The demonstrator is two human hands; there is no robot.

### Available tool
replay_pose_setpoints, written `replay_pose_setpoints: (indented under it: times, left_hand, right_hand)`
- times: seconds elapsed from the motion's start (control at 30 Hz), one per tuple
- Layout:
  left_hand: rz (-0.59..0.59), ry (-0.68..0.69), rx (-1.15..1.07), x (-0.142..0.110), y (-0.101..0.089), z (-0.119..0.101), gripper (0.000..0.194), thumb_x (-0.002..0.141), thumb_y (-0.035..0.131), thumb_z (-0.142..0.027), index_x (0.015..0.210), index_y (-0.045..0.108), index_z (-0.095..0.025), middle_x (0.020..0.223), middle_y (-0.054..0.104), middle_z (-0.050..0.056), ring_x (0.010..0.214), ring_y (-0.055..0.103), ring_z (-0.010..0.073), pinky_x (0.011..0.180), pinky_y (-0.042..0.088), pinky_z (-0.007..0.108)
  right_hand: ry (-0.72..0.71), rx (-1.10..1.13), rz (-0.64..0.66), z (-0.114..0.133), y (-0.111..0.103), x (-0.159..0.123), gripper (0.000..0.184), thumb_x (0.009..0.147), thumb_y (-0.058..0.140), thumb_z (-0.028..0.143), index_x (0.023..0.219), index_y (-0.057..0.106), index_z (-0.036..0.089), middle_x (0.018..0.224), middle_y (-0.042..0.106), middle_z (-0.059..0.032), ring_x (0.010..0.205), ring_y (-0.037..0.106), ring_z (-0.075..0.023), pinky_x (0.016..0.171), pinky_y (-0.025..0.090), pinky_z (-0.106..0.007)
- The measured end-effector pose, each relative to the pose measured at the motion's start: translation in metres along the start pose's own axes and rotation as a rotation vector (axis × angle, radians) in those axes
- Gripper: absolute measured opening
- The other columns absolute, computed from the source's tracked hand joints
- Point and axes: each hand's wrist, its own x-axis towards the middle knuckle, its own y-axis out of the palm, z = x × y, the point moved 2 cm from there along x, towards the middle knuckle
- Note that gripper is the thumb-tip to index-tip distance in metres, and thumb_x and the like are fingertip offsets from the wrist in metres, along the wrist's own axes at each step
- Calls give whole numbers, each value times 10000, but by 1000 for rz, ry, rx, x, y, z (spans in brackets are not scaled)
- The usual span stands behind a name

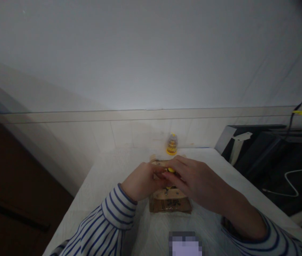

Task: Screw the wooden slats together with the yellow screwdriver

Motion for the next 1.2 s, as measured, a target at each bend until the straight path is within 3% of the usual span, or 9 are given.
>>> replay_pose_setpoints:
  times: [0.2, 0.47, 0.63, 0.87, 1.2]
  left_hand:
    - [-9, 8, -14, 0, 1, 1, 189, 803, 578, -242, 944, 693, -190, 841, 704, -10, 738, 617, 135, 668, 440, 203]
    - [3, -63, 29, 0, 2, 7, 178, 799, 571, -263, 804, 691, -132, 725, 676, 7, 686, 595, 138, 638, 428, 207]
    - [-8, -75, 68, 0, 3, 10, 200, 799, 573, -285, 743, 695, -136, 674, 662, -2, 655, 579, 130, 638, 421, 209]
    - [23, -44, 42, 0, 2, 9, 182, 810, 565, -249, 877, 709, -160, 801, 703, 13, 739, 607, 150, 701, 437, 223]
    - [60, -35, 55, -1, 2, 9, 195, 828, 538, -226, 915, 695, -152, 836, 703, 15, 782, 615, 158, 722, 452, 231]
  right_hand:
    - [25, 95, 23, -5, 1, 0, 224, 896, 451, 295, 1025, 581, 165, 903, 634, -68, 854, 593, -200, 735, 477, -353]
    - [19, 174, 12, -7, -3, -3, 290, 880, 470, 270, 1133, 557, 158, 1098, 631, -77, 1001, 563, -195, 868, 445, -370]
    - [9, 197, 48, -9, -3, -3, 287, 882, 440, 210, 1137, 571, 195, 1047, 639, -61, 950, 572, -184, 831, 457, -358]
    - [3, 176, 52, -11, -2, -2, 288, 894, 434, 224, 1149, 567, 210, 989, 649, -66, 912, 584, -194, 790, 462, -367]
    - [-14, 113, 14, -9, -2, -3, 233, 896, 436, 253, 1048, 606, 201, 912, 660, -65, 848, 605, -190, 723, 478, -335]
